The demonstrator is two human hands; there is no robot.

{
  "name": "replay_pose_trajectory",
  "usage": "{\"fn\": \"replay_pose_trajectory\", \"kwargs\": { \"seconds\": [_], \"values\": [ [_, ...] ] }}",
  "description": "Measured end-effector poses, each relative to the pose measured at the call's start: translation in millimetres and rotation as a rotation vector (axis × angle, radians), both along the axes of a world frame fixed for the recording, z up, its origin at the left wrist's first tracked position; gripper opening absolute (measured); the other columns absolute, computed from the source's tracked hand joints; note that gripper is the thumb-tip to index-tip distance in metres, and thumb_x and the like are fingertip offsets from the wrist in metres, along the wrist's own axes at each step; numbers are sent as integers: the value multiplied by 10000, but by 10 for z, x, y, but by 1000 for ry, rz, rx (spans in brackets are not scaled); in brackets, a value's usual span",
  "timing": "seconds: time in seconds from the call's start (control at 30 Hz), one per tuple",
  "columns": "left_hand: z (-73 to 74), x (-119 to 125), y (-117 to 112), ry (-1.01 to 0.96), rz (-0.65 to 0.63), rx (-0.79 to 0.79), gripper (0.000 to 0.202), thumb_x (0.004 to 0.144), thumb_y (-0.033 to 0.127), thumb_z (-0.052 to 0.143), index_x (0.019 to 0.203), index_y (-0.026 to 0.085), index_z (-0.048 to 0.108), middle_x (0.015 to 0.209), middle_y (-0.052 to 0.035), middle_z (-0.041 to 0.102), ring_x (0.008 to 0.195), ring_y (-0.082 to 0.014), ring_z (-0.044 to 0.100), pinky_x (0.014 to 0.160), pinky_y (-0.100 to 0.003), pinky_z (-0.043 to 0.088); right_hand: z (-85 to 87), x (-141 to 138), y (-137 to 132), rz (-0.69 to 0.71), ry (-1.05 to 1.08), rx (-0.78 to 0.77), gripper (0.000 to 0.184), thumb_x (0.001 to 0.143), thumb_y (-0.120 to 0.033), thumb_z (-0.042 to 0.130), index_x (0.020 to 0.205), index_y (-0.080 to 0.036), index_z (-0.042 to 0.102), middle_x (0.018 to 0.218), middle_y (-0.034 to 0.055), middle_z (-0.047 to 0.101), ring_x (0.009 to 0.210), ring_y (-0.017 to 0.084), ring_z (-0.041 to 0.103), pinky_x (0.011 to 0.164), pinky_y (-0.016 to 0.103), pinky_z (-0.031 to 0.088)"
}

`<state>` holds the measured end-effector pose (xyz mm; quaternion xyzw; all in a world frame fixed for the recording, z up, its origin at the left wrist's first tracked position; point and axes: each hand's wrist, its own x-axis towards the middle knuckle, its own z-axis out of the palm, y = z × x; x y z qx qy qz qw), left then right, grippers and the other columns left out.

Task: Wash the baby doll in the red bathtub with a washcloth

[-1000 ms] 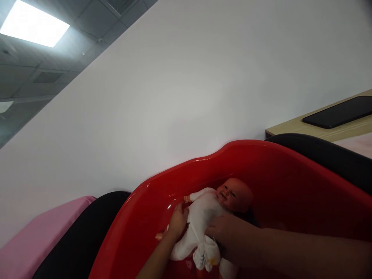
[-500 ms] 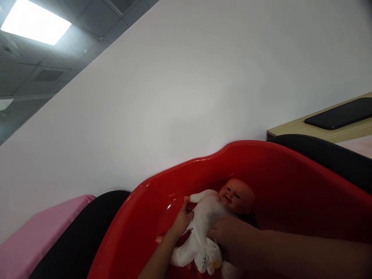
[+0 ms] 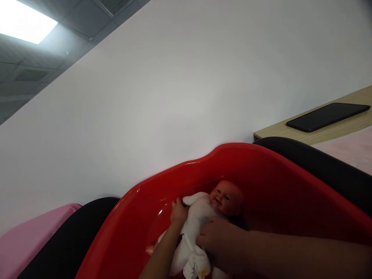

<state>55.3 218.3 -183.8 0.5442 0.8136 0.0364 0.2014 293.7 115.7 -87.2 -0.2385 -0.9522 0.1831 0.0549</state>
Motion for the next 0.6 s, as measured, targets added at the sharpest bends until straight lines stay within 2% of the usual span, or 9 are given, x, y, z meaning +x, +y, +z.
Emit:
{"fn": "replay_pose_trajectory", "kwargs": {
  "seconds": [0.13, 0.2, 0.27, 0.33, 0.47, 0.6],
  "values": [
    [81, -6, -19, 227, -33, -32, 561, 1020, 279, 549, 1576, 212, 583, 1656, -254, 470, 1530, -468, 515, 1151, -604, 512, -8, 6, 35, 29, 10, 53, 242, 921, -331, 792, 1076, -146, 776, 965, 99, 836, 778, 256, 736, 729, 417, 422],
    [116, -25, -33, 298, -78, -34, 545, 1020, 254, 537, 1560, 222, 601, 1719, -243, 422, 1578, -483, 442, 1191, -672, 461, 5, 8, 44, 44, -27, 81, 255, 945, -344, 770, 1114, -153, 772, 978, 98, 840, 790, 258, 743, 728, 425, 432],
    [135, -56, -39, 322, -130, -54, 550, 1020, 254, 546, 1567, 230, 593, 1763, -222, 412, 1583, -472, 442, 1218, -703, 426, 11, 6, 47, 47, -58, 92, 269, 960, -361, 747, 1140, -162, 768, 991, 97, 845, 805, 262, 751, 723, 428, 440],
    [143, -92, -41, 314, -166, -88, 549, 1024, 274, 552, 1572, 237, 581, 1740, -209, 484, 1552, -452, 501, 1209, -691, 443, -7, 0, 48, 44, -44, 97, 278, 951, -383, 749, 1128, -170, 770, 977, 94, 845, 795, 266, 751, 706, 431, 450],
    [165, -142, -61, 285, -205, -123, 551, 1022, 293, 561, 1566, 204, 568, 1637, -219, 615, 1463, -409, 626, 1136, -570, 515, -100, -9, 48, 45, 11, 135, 258, 901, -362, 787, 1081, -177, 770, 928, 77, 833, 742, 259, 728, 697, 440, 450],
    [254, -149, -122, 252, -259, -117, 423, 1007, 397, 626, 1374, 201, 701, 1435, -205, 758, 1290, -390, 742, 986, -462, 549, -144, 4, 58, 49, 28, 181, 220, 929, -347, 764, 1069, -177, 764, 906, 67, 821, 695, 228, 676, 695, 425, 409]
  ]
}}
